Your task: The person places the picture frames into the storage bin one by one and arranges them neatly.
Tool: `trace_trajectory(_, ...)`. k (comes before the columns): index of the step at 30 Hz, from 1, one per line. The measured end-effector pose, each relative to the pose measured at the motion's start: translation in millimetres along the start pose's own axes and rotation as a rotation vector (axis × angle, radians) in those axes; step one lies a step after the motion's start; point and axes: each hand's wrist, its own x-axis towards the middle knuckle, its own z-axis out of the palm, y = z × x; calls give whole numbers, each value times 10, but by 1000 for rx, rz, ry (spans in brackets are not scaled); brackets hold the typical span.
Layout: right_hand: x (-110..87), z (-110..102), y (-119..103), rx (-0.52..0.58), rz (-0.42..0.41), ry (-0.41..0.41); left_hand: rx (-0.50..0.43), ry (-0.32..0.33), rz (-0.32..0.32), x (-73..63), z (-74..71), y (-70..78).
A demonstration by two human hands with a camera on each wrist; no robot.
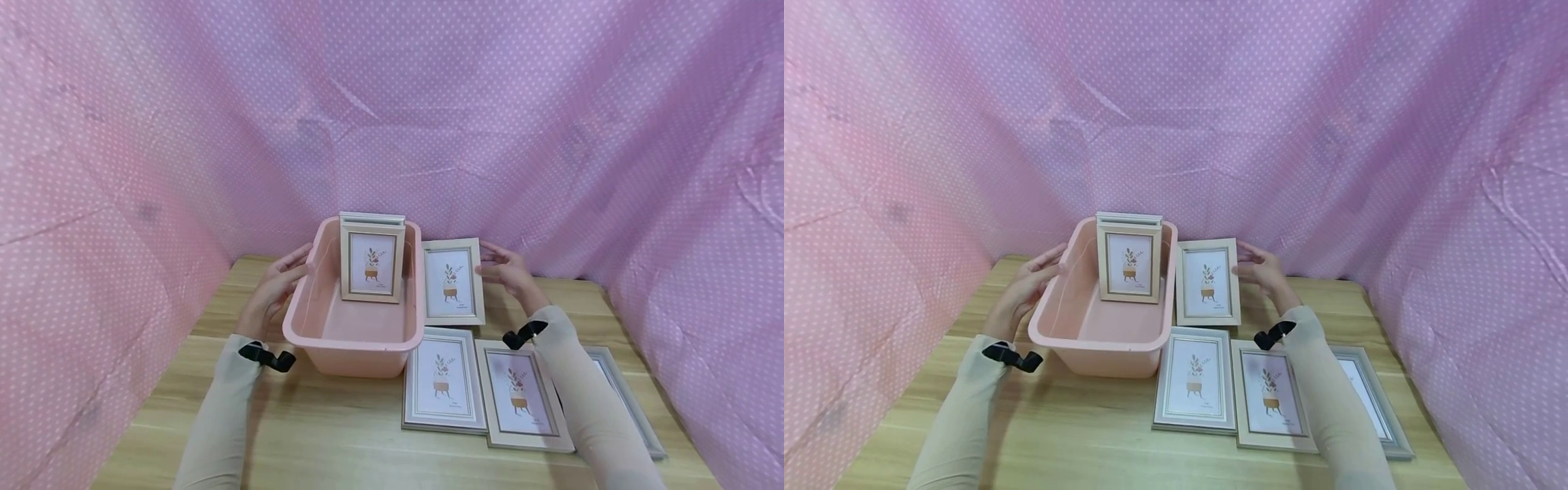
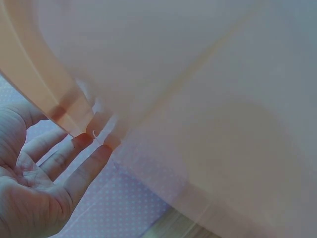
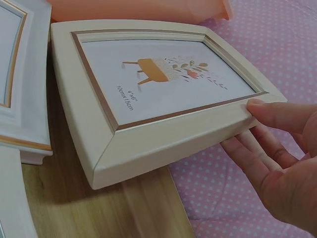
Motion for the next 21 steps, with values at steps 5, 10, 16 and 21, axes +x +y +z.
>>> trace_trajectory(5,-41,-64,-1,49,-30,-5,-23,2,8,-4,1,-10)
trace_trajectory(10,-72,-143,4,122,-43,-4,-24,1,-1,-10,-1,-14)
trace_trajectory(16,-123,-232,-45,192,-58,-18,-13,3,-20,18,-11,-7)
trace_trajectory(21,-183,-286,-129,234,-45,-10,-1,-2,-37,28,-7,19)
